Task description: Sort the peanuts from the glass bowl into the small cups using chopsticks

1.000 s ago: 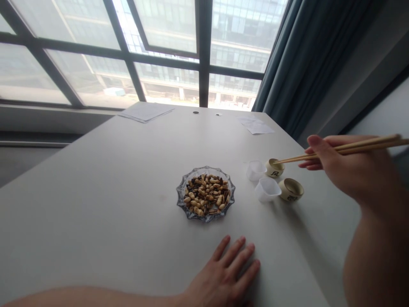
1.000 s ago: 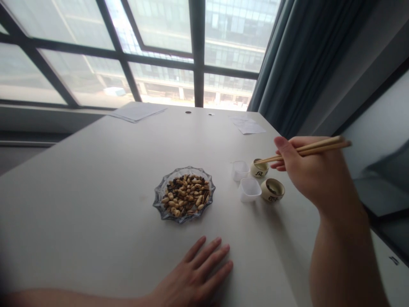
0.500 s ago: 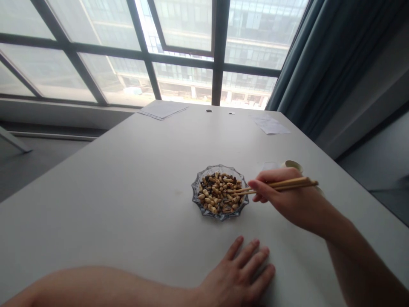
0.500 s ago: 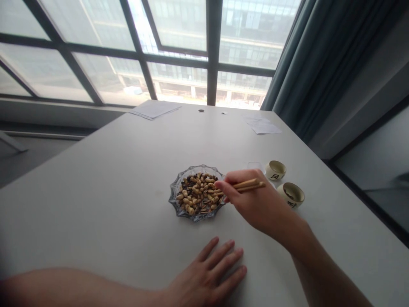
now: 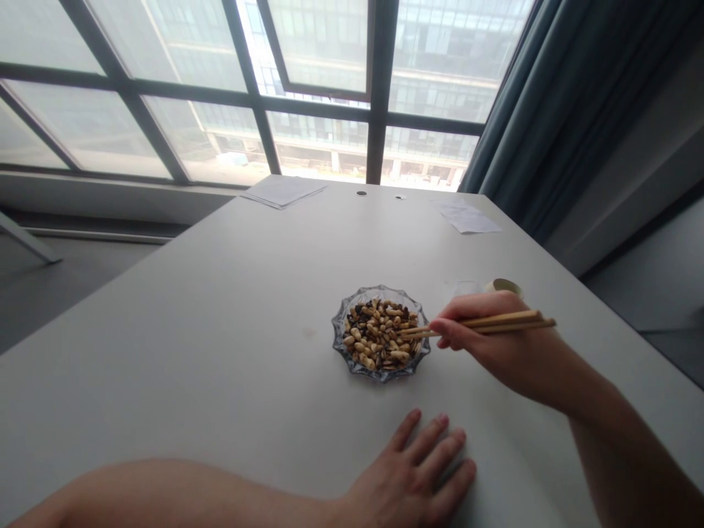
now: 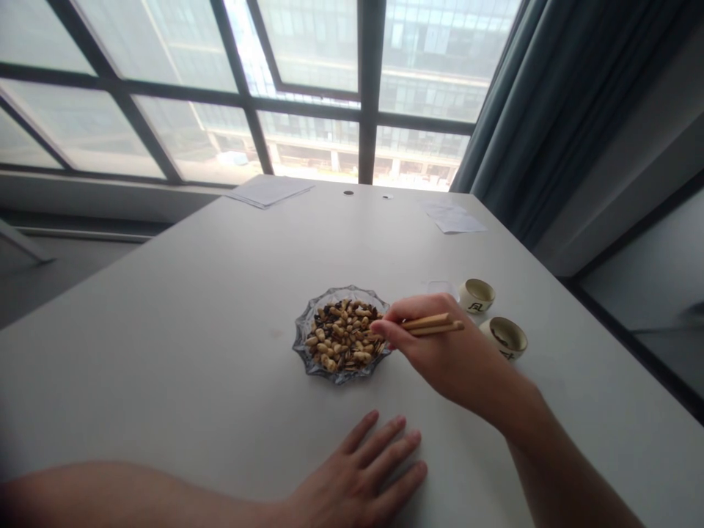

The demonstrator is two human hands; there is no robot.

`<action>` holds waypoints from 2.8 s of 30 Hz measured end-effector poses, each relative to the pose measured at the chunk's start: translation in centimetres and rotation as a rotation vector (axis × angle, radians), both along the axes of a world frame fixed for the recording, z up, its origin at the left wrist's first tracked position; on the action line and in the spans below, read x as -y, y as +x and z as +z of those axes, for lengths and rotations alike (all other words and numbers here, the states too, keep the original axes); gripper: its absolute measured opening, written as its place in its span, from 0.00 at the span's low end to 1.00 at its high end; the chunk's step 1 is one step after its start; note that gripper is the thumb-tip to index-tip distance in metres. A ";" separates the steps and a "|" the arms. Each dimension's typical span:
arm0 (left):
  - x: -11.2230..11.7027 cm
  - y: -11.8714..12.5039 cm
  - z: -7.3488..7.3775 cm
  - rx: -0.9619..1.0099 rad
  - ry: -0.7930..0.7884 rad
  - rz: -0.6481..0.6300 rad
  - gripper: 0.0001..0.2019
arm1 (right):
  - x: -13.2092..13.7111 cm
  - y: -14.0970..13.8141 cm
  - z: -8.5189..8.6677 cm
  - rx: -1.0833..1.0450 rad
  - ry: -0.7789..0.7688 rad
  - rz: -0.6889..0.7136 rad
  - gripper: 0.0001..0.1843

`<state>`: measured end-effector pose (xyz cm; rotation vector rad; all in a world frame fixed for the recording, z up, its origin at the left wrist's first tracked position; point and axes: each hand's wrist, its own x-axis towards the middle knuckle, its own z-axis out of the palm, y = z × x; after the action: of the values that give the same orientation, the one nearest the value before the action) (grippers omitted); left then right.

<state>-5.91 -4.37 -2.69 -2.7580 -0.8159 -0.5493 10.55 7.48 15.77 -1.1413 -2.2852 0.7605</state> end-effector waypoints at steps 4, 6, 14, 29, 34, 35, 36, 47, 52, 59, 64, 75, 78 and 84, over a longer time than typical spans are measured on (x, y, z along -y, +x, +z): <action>0.0 0.1 -0.1 0.007 0.004 0.009 0.16 | -0.5 -0.1 -0.2 -0.029 0.081 0.013 0.17; 0.0 0.1 0.0 0.005 0.003 0.010 0.15 | -0.6 -0.2 -0.5 -0.024 0.059 0.043 0.16; 0.0 0.1 0.1 -0.039 -0.023 -0.005 0.17 | -0.4 0.0 -0.2 -0.009 0.080 -0.031 0.19; 0.0 0.1 0.0 0.004 0.020 0.013 0.16 | -0.5 -0.3 -0.6 -0.008 0.091 -0.036 0.19; 0.1 0.2 -0.3 0.029 0.027 0.010 0.15 | -0.7 -0.5 -1.1 -0.002 -0.003 0.055 0.18; 0.1 0.2 -0.4 0.033 0.031 0.010 0.15 | -0.7 -0.5 -1.1 0.003 -0.006 0.046 0.18; 0.1 0.2 -0.4 0.035 0.033 0.009 0.15 | -0.6 -0.4 -1.1 0.002 0.007 0.027 0.18; -0.1 0.2 -0.1 0.019 0.026 0.003 0.15 | -0.9 -0.6 -1.6 -0.032 0.054 0.007 0.18; -0.1 0.1 -0.2 0.022 0.030 0.002 0.15 | -0.7 -0.9 -1.6 -0.066 0.058 0.005 0.18; -0.1 0.2 -0.3 0.006 0.024 0.004 0.16 | -0.8 -1.0 -1.9 -0.060 0.031 -0.061 0.22; 0.0 0.2 -0.4 0.014 0.027 0.009 0.15 | -0.8 -1.1 -1.7 -0.109 0.030 -0.013 0.20; -0.1 0.2 -0.2 0.001 0.015 0.002 0.16 | -0.8 -1.7 -3.1 -0.199 -0.160 -0.024 0.17; -0.1 0.2 -0.2 0.021 0.022 0.005 0.15 | -1.0 -2.1 -3.6 -0.258 -0.230 -0.017 0.17; 0.0 0.2 -0.3 0.015 0.016 0.003 0.16 | -1.0 -2.3 -3.7 -0.343 -0.300 -0.025 0.16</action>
<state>-5.67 -4.38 -3.04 -2.7407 -0.8158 -0.5734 8.22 8.52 12.05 -1.0641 -1.9126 1.2185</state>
